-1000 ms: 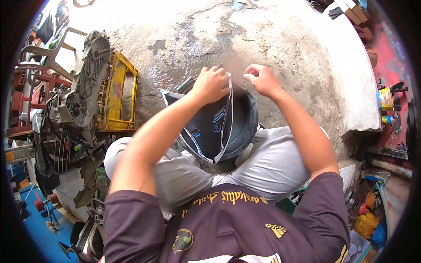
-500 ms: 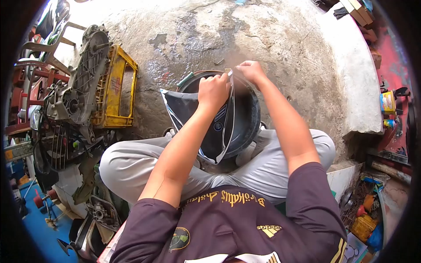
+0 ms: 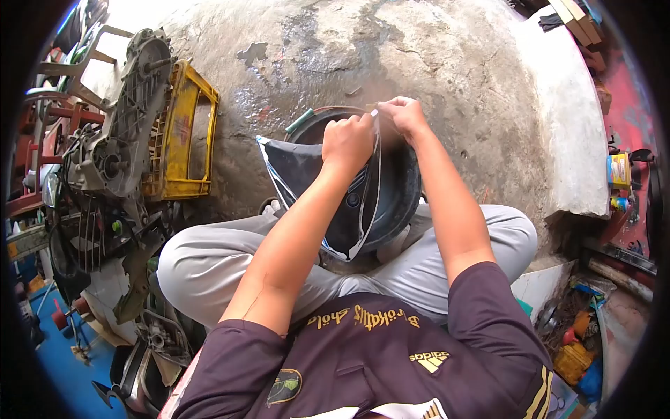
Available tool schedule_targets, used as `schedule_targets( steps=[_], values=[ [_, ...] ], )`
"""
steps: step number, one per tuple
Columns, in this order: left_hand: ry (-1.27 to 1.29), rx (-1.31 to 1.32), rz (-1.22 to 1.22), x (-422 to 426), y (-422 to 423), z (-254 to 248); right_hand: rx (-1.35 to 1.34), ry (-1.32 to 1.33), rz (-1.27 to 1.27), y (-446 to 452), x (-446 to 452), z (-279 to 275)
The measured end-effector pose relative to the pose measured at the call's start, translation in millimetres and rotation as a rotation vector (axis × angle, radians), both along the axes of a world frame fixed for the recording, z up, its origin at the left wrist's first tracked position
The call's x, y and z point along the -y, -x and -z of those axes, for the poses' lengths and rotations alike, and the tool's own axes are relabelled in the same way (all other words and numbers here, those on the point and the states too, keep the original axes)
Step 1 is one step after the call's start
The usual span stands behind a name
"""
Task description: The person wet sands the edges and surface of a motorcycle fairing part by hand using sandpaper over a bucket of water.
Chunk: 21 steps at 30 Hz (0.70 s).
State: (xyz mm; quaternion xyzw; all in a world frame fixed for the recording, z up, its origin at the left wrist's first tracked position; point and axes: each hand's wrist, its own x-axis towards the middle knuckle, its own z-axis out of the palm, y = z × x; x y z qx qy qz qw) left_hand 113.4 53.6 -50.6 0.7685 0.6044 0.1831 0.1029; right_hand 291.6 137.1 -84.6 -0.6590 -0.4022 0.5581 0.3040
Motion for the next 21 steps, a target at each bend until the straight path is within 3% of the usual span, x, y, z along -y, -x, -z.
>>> schedule_targets(
  steps=[7,11,14,21],
  values=[
    [-0.001,-0.052,0.022,0.0,-0.2,4.8,0.006,-0.028,-0.046,2.9,3.5,-12.2],
    [0.012,-0.07,0.024,-0.9,-1.2,-0.8,0.007,-0.113,-0.002,-3.4,-4.9,17.2],
    [0.002,-0.067,0.018,-1.1,-1.5,-0.5,-0.139,-0.027,0.0,-9.4,4.0,9.6],
    [-0.038,-0.069,0.024,-0.3,-1.1,1.9,-0.085,-0.087,0.014,3.4,-4.5,9.0]
  ],
)
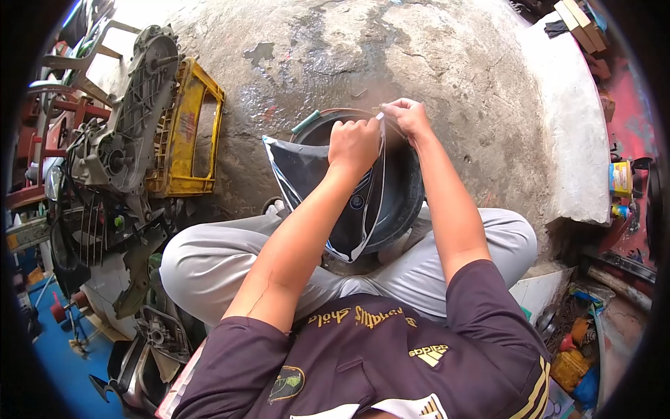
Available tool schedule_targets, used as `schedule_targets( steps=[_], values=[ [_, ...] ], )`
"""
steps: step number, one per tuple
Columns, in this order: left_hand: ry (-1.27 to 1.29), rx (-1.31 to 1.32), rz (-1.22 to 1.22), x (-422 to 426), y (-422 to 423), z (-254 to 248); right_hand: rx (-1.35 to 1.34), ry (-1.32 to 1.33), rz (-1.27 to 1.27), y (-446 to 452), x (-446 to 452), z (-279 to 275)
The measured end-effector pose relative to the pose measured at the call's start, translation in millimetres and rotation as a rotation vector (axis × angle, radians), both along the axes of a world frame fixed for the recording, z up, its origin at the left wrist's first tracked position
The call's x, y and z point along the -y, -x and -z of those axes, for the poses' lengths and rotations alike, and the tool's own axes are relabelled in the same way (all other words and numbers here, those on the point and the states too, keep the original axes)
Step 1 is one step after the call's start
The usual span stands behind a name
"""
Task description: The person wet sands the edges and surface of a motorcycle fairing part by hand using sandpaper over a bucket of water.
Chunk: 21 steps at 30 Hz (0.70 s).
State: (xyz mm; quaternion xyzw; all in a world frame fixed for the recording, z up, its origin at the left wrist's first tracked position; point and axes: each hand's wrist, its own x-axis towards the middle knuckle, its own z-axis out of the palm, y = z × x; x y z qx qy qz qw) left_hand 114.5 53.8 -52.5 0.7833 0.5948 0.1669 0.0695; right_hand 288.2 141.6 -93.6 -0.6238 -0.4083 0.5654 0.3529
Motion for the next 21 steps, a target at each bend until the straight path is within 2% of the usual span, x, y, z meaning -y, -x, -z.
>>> schedule_targets(
  steps=[4,7,11,13,16,21],
  values=[
    [-0.011,-0.013,-0.007,1.7,-2.9,2.2,-0.135,0.038,-0.012,-6.7,8.5,-5.0],
    [-0.248,-0.016,0.053,2.4,-1.1,6.3,0.073,-0.071,-0.04,1.4,2.6,0.3],
    [-0.258,-0.009,0.099,2.1,0.4,9.2,0.008,-0.029,0.006,4.3,9.7,-9.8],
    [-0.259,-0.03,0.083,3.2,-0.4,4.9,-0.062,-0.024,-0.081,3.4,16.5,-18.9],
    [-0.278,-0.023,0.074,2.3,-0.6,5.7,0.035,-0.076,-0.101,1.3,11.5,-8.8],
    [-0.278,-0.037,0.086,2.2,-0.5,6.3,0.014,-0.102,-0.064,0.4,10.1,-3.2]
  ],
)
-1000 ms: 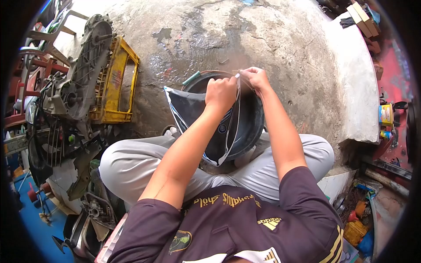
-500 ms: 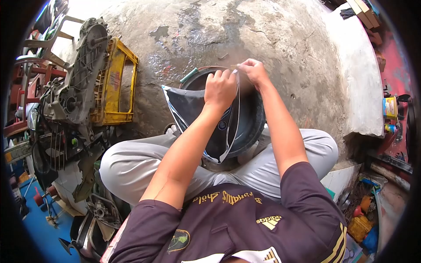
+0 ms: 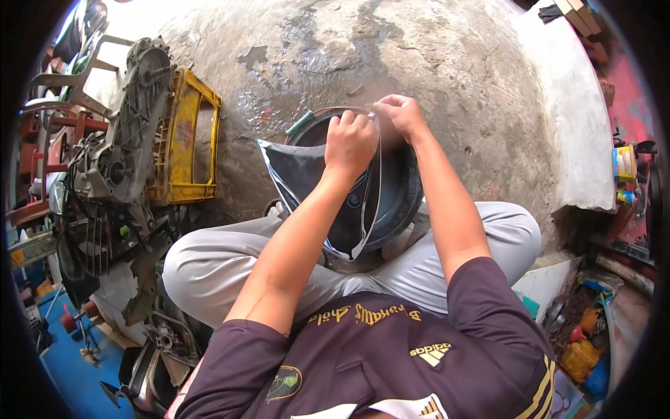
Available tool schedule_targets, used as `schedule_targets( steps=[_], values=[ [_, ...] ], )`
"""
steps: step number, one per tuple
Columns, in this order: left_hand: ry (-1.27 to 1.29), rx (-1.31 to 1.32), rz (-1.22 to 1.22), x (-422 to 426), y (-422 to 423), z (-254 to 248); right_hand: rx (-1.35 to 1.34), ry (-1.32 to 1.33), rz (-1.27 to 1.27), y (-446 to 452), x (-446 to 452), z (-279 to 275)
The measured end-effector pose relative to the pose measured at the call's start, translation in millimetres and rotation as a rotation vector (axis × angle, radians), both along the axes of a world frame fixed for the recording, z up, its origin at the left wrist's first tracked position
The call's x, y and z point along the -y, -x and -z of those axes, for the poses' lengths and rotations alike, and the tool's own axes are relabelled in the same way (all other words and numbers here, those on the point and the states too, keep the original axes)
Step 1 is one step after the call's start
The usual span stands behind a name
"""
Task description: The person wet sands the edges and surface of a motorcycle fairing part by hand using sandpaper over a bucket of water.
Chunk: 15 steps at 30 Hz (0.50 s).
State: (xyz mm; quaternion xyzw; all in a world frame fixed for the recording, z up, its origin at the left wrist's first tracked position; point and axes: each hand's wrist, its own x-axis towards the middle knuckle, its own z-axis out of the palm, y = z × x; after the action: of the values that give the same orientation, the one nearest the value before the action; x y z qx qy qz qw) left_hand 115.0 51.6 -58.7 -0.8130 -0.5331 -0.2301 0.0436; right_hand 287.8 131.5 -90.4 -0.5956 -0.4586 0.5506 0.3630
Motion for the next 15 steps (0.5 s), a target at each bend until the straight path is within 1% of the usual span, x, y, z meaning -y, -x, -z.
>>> schedule_targets(
  steps=[2,5,7,11,13,15],
  values=[
    [-0.009,0.009,0.006,-1.4,-0.3,-0.9,-0.004,0.001,-0.01,-1.3,-2.2,1.9],
    [0.006,0.006,0.007,0.1,0.8,-2.4,0.039,0.034,0.044,3.6,0.3,-4.3],
    [0.009,-0.011,-0.007,0.9,-0.2,-6.7,-0.008,0.058,0.007,1.0,1.5,-3.9],
    [0.02,0.003,-0.007,0.5,-0.5,-7.7,-0.002,0.043,0.016,-0.4,0.4,1.9],
    [0.029,0.004,-0.01,0.6,-0.5,-7.4,0.09,-0.013,0.037,-0.7,-1.5,8.0],
    [0.023,0.006,-0.008,1.1,-0.7,-6.7,0.041,0.009,0.026,-2.8,-2.1,12.0]
  ],
)
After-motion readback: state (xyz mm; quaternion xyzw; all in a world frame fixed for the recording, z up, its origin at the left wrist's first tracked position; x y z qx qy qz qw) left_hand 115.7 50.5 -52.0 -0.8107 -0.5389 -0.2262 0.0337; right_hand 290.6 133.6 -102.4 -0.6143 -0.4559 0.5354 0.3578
